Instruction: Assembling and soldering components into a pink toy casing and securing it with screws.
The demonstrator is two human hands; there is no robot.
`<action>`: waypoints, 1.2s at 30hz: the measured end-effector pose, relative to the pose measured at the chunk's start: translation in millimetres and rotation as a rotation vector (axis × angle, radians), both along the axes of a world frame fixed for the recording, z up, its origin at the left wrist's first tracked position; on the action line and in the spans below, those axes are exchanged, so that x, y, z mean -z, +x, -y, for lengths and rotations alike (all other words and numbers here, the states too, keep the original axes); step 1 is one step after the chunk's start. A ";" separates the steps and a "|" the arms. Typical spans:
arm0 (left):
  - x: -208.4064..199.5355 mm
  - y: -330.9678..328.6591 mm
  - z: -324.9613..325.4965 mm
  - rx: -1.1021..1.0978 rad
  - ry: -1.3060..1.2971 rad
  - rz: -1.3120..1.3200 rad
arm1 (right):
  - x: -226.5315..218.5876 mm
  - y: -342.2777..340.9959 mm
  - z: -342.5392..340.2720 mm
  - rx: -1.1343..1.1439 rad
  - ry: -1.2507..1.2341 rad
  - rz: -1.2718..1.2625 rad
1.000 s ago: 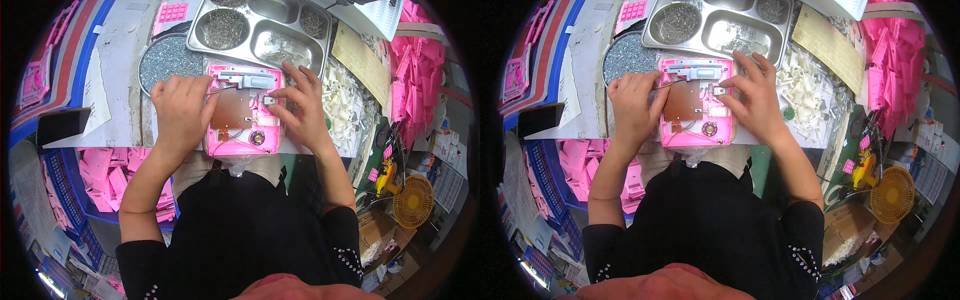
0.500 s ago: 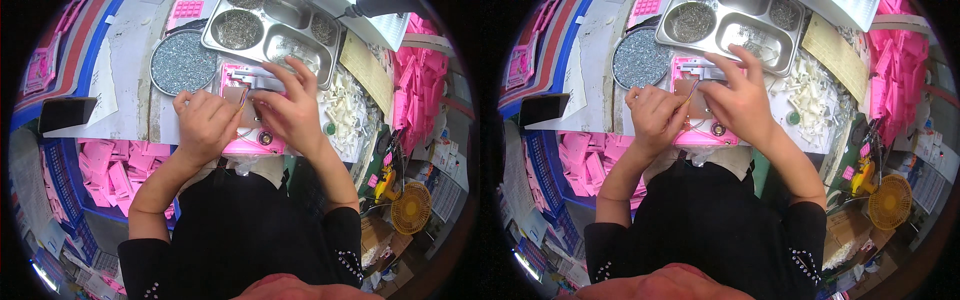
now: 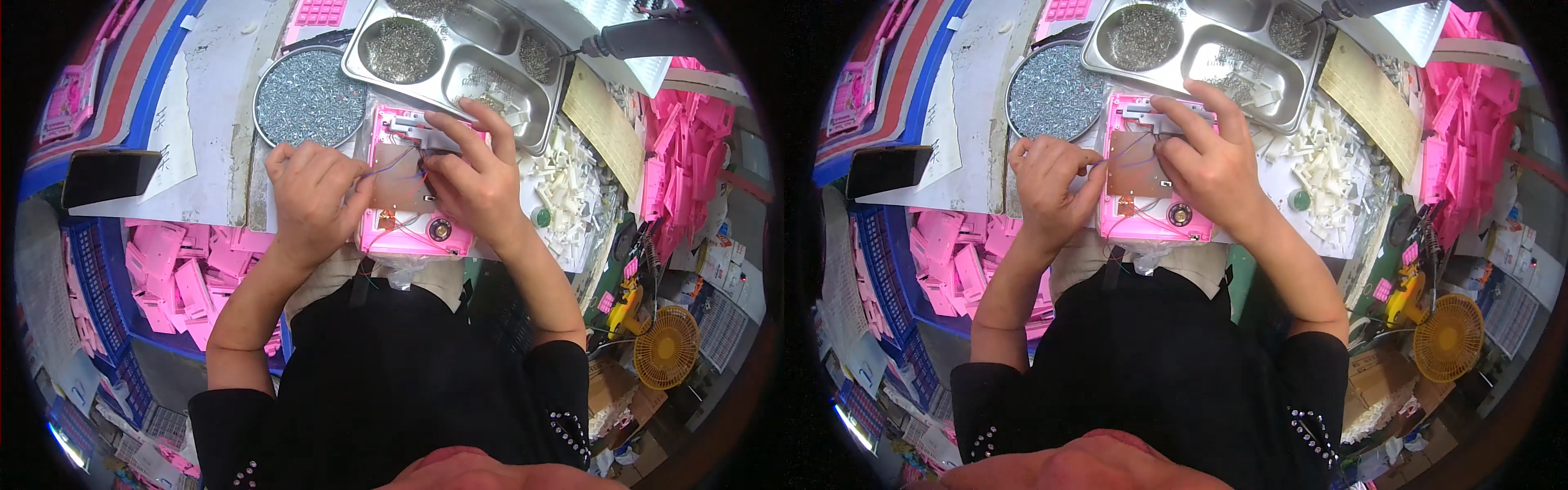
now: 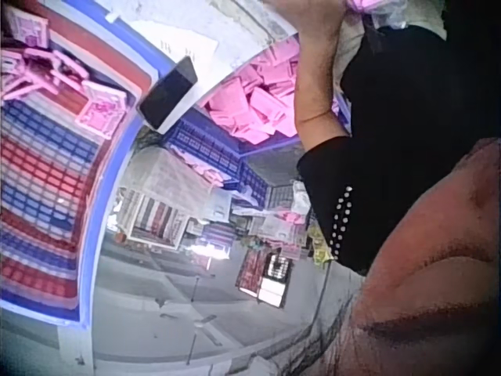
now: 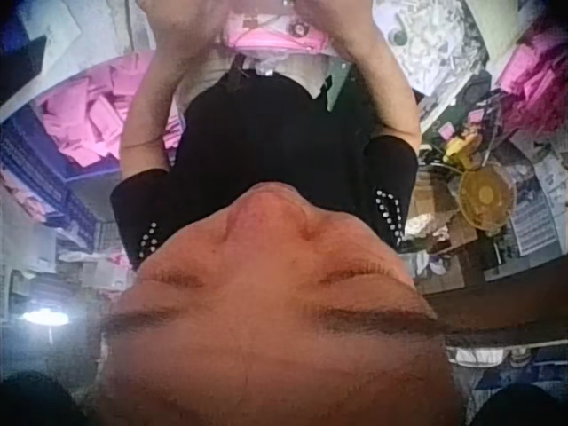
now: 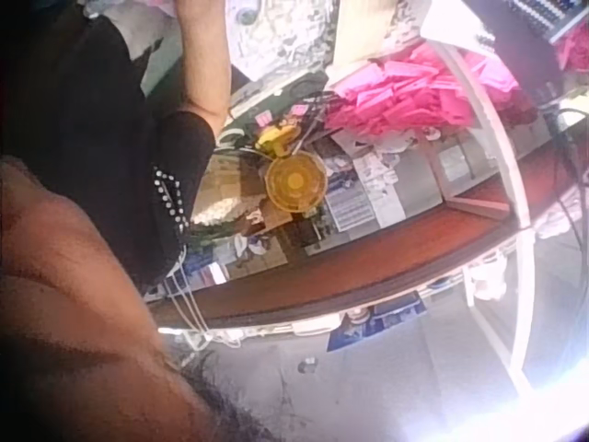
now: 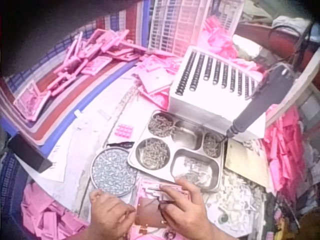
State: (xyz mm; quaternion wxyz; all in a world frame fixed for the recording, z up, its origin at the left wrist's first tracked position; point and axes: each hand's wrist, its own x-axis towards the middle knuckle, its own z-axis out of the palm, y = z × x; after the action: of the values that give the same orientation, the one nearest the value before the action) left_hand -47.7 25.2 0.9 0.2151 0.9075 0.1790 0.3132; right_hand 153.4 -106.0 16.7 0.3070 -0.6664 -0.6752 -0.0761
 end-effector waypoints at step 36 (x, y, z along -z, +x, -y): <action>-38.3 59.1 1.4 0.286 0.038 -0.001 | -26.9 10.4 13.8 -0.055 -0.102 -0.146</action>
State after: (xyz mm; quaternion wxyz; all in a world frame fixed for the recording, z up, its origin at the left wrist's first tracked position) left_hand 11.4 23.8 39.2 0.2401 0.9278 0.0420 0.2823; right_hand 163.9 -119.8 43.6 0.3230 -0.6663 -0.6719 0.0158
